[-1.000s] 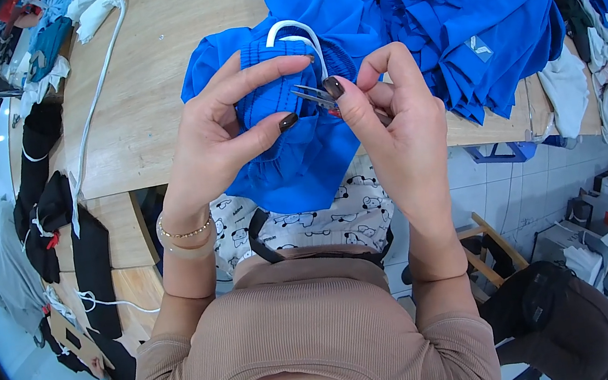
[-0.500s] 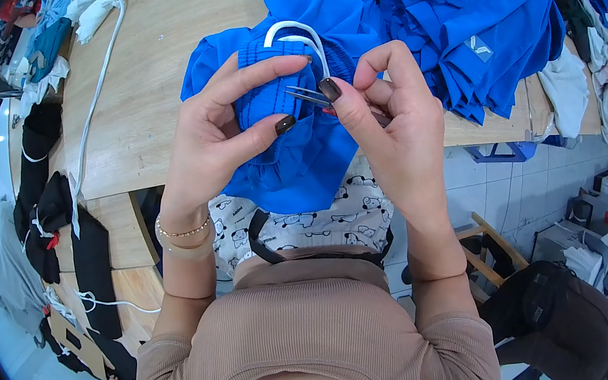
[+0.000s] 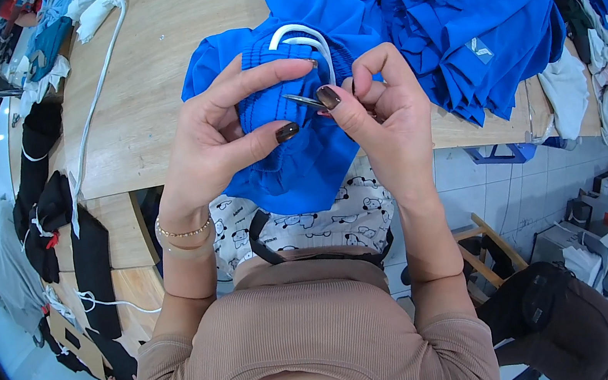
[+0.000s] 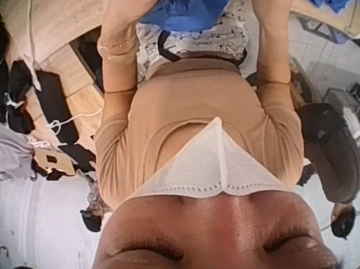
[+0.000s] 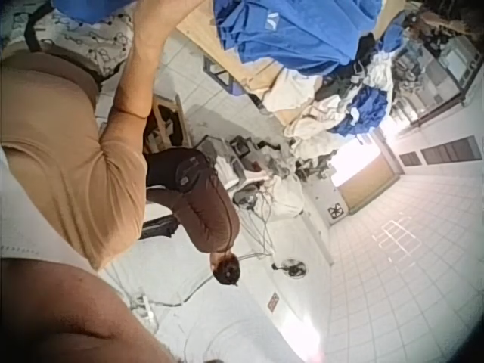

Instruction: Trimming excess threads and labels from blue athletic shorts using thread snips.

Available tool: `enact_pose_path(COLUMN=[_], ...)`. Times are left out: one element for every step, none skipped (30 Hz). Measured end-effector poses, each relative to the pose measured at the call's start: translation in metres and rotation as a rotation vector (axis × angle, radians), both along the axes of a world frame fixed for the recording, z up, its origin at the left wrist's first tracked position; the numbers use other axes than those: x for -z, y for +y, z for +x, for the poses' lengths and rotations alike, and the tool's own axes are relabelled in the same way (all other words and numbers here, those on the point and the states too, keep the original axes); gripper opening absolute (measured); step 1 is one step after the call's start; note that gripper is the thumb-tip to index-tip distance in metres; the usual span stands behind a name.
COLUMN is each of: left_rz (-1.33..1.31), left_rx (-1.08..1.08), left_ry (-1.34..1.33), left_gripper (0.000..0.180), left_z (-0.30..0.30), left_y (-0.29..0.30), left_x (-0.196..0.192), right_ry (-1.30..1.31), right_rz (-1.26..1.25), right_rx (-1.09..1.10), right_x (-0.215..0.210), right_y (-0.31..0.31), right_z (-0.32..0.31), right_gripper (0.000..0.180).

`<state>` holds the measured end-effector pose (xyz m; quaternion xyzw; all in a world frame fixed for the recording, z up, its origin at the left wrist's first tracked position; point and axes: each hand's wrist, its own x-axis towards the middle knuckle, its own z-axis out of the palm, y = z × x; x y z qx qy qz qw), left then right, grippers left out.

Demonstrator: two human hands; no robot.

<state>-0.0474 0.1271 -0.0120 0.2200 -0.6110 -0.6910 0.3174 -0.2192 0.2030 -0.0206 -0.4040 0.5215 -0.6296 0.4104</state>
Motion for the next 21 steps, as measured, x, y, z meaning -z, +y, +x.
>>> enact_pose_path(left_rz=[0.046, 0.046, -0.033, -0.113, -0.114, -0.087, -0.059, -0.059, -0.163, -0.267, -0.266, -0.243, -0.219, -0.319, -0.319, -0.283, -0.247, -0.247, -0.229, -0.21, -0.21], left_rx=[0.004, 0.004, -0.001, -0.006, -0.006, -0.001, 0.004, 0.004, 0.021, 0.038, 0.039, 0.016, -0.011, 0.004, 0.0, 0.001, 0.002, 0.003, -0.004, -0.011, -0.008], left_ry=[-0.012, -0.011, -0.006, -0.003, -0.004, -0.013, -0.023, -0.023, -0.084, -0.144, -0.143, -0.102, -0.061, -0.072, -0.073, -0.066, -0.06, -0.06, -0.094, -0.128, -0.127], left_gripper=[0.041, 0.041, 0.041, 0.042, 0.042, 0.042, 0.042, 0.042, 0.045, 0.048, 0.048, 0.049, 0.049, 0.049, 0.049, 0.049, 0.049, 0.049, 0.049, 0.049, 0.049], left_z=[0.0, 0.0, -0.001, -0.002, -0.002, -0.002, -0.001, -0.001, 0.0, 0.001, 0.001, 0.001, 0.002, 0.003, 0.003, 0.002, 0.002, 0.003, 0.003, 0.002, 0.001], left_y=[0.001, 0.0, -0.002, -0.003, -0.003, -0.003, -0.003, -0.003, -0.004, -0.005, -0.006, -0.006, -0.007, -0.012, -0.011, -0.011, -0.01, -0.009, -0.008, -0.007, -0.008], left_x=[0.0, 0.0, 0.002, 0.002, 0.001, 0.0, 0.0, 0.0, 0.001, 0.002, 0.004, 0.006, 0.007, 0.009, 0.009, 0.009, 0.009, 0.008, 0.006, 0.005, 0.005], right_ry=[0.001, -0.021, -0.043, -0.044, -0.073, -0.102, -0.102, -0.125, -0.148, -0.147, -0.157, -0.167, -0.167, -0.129, -0.091, -0.133, -0.133, -0.046, 0.041, 0.116, 0.117], right_rz=[0.001, 0.017, 0.033, 0.032, 0.032, 0.032, 0.032, 0.036, 0.04, 0.04, 0.025, 0.01, 0.01, 0.012, 0.015, -0.064, -0.064, 0.012, 0.088, 0.109, 0.11], right_rx=[0.0, -0.012, -0.025, -0.025, -0.034, -0.043, -0.043, -0.043, -0.043, -0.041, -0.059, -0.076, -0.079, -0.046, -0.014, -0.037, -0.036, -0.017, 0.003, 0.022, 0.024], right_x=[0.001, 0.001, 0.002, 0.003, 0.004, 0.005, 0.004, 0.002, 0.001, 0.0, 0.0, -0.001, -0.004, -0.01, -0.012, -0.012, -0.014, -0.019, -0.022, -0.022, -0.021], right_y=[0.0, 0.001, 0.002, 0.001, 0.0, -0.001, -0.001, 0.0, 0.0, 0.0, 0.0, 0.0, 0.002, 0.005, 0.008, 0.009, 0.01, 0.012, 0.013, 0.013, 0.013], right_z=[0.0, -0.001, -0.001, -0.001, -0.001, 0.0, 0.001, 0.002, 0.003, 0.002, 0.001, 0.0, -0.001, -0.001, -0.003, -0.007, -0.007, -0.006, -0.005, -0.005, -0.004], right_gripper=[0.023, 0.023, 0.022, 0.022, 0.023, 0.024, 0.024, 0.024, 0.024, 0.024, 0.024, 0.024, 0.024, 0.025, 0.026, 0.023, 0.023, 0.02, 0.018, 0.019, 0.019])
